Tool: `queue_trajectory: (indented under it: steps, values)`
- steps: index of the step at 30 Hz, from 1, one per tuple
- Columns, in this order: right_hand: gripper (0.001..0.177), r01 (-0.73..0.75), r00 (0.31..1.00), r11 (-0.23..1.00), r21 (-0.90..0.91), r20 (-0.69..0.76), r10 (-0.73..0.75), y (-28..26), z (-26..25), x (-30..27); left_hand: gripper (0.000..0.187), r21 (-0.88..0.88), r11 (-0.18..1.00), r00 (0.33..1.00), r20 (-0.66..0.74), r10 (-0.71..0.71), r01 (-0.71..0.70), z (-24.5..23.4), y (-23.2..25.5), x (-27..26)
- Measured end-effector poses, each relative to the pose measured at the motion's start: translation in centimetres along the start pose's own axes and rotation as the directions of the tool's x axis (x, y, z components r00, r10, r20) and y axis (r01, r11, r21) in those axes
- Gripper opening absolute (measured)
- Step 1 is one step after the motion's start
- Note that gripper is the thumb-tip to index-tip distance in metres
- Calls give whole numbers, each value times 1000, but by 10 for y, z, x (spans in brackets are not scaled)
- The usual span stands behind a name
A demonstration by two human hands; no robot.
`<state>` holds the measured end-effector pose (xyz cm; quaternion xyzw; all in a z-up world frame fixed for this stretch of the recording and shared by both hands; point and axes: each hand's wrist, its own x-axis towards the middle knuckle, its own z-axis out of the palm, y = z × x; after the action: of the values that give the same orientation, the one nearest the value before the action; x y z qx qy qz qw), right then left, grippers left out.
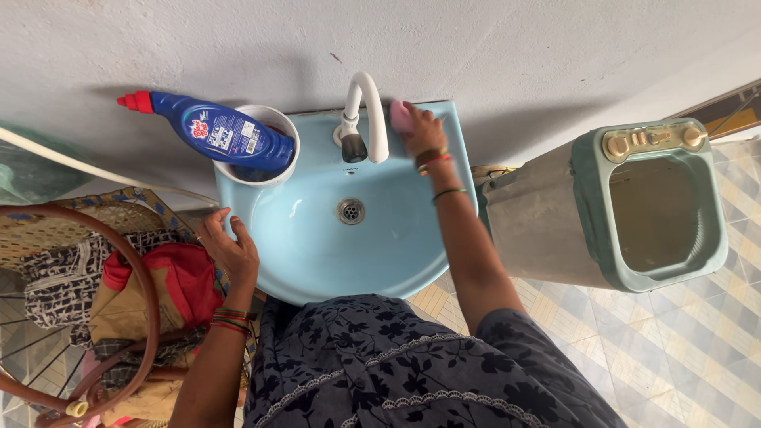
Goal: The person cleans a light blue sink using a pink cloth and a blue cleaning liquid. They wipe the sink basin and faucet, apply the cleaning liquid, and continue scrubbing the surface.
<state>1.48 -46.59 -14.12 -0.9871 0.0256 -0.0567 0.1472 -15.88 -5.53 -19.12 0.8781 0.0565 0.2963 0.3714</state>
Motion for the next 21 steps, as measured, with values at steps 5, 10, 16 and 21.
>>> queue_trajectory:
  steps: [5,10,16,21]
  values:
    - [61,176,984,979,100,7,-178,-52,34,-65,18,-6,1000,1000,-9,10,-10,-4,7,1]
    - [53,-1,1000,949,316,-11,4,-7,59,-133,21,-68,997,999,-12,-33,32,-2,10,3]
    - [68,-284,794,821,496,-358,491,22,143,-111,16,-31,999,1000,1,-22,22,-3,10,4]
    - [48,-73,838,229,971,-65,542,-94,202,-89,17,-2,1000,1000,-5,-26,26,-3,10,3]
